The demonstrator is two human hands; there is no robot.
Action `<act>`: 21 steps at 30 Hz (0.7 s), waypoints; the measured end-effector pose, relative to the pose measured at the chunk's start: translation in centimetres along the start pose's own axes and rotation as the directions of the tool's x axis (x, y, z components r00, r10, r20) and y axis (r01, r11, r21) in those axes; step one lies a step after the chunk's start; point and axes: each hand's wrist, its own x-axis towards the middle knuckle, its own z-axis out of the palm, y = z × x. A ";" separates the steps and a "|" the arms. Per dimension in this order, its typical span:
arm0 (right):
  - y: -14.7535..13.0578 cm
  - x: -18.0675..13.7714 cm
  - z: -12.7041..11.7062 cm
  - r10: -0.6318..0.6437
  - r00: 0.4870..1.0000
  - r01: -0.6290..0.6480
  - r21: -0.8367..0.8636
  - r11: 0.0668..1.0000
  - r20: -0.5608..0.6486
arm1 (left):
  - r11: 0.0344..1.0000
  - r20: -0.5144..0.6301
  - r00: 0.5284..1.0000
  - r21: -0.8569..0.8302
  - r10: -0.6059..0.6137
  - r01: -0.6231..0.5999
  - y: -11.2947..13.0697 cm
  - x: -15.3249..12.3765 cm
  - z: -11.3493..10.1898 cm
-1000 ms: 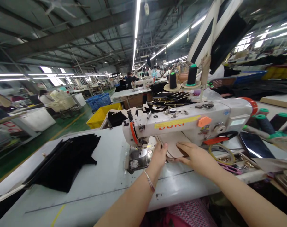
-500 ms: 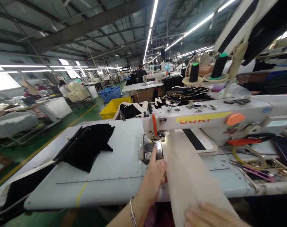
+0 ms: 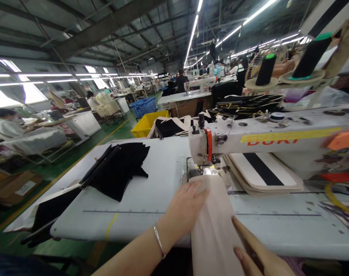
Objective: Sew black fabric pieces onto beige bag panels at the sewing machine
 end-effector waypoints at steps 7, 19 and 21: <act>-2.0 2.8 -0.5 0.052 0.997 -0.052 0.008 0.999 -0.048 | 0.988 0.053 0.987 -0.049 0.150 -0.147 -3.4 2.9 0.8; -0.8 3.6 -0.7 -0.091 0.988 0.062 -0.214 0.975 -0.125 | 0.975 0.030 0.989 0.161 0.148 -0.151 -3.4 3.7 1.2; -0.3 3.4 -0.5 -0.165 0.980 0.127 -0.284 0.950 -0.113 | 0.968 0.023 0.989 0.201 0.148 -0.150 -3.5 3.6 1.4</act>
